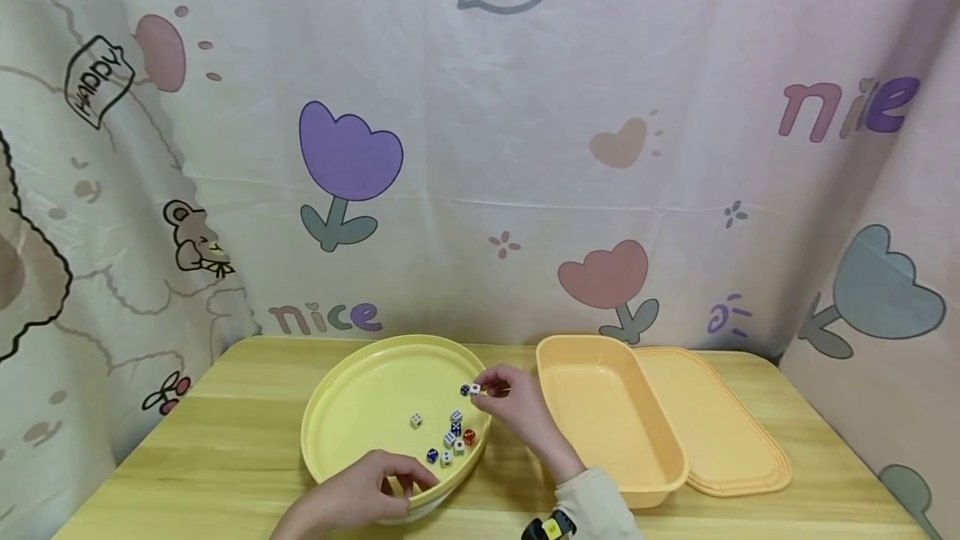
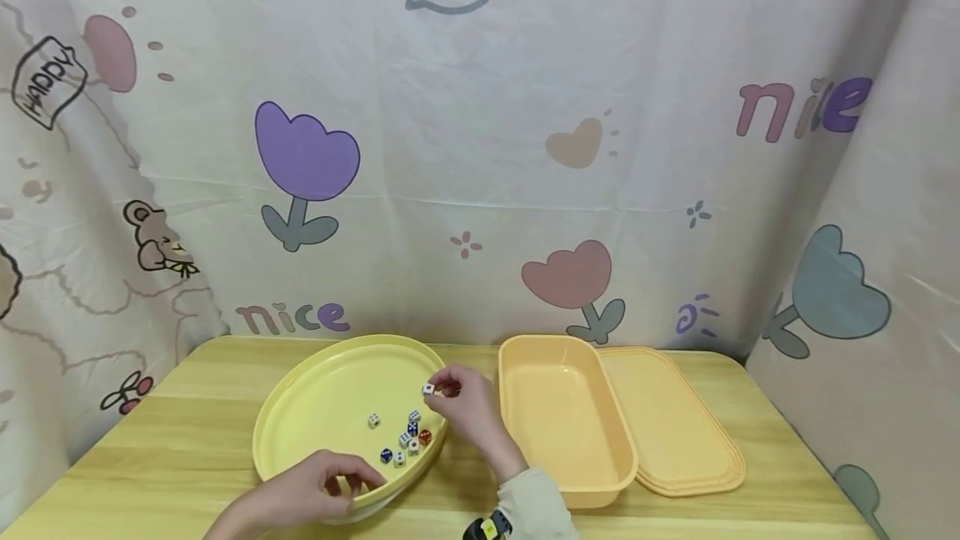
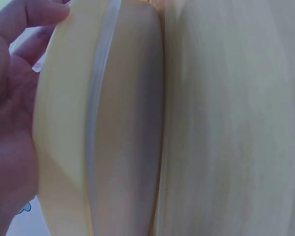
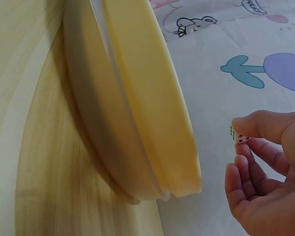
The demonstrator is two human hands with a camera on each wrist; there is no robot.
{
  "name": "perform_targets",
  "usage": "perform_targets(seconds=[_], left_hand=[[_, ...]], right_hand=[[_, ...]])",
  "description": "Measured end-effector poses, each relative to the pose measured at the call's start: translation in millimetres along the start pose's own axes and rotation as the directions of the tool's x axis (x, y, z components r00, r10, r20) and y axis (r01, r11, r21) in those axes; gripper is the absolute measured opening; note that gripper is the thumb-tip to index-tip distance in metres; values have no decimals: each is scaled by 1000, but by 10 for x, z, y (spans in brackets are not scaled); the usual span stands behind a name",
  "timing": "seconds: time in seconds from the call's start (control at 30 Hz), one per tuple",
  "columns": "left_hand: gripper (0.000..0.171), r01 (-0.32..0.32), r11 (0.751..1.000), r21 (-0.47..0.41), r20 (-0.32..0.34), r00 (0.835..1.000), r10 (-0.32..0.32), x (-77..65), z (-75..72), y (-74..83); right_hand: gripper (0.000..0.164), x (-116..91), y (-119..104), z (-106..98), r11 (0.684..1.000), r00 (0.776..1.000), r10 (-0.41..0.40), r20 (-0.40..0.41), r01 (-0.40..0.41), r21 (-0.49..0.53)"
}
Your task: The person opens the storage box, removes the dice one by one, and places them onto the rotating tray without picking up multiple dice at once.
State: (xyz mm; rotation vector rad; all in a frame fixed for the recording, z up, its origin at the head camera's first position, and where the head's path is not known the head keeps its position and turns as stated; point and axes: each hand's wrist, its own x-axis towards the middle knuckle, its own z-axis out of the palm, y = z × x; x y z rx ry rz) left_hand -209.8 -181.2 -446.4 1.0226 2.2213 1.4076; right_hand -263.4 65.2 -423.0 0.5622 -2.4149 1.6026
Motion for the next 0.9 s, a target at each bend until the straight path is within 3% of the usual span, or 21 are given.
perform_targets(seconds=[0.43,0.9], left_hand=[[29,-35,999,6,4,999,35,-38,-3,24],[28,-33,999,10,0,999,33,-19,-10,11]], right_hand=[[18,14,-2,3,1000,998,-8,-56,8,-9],[16,9,-23,-14,1000,999,1,-50,-3,-28]])
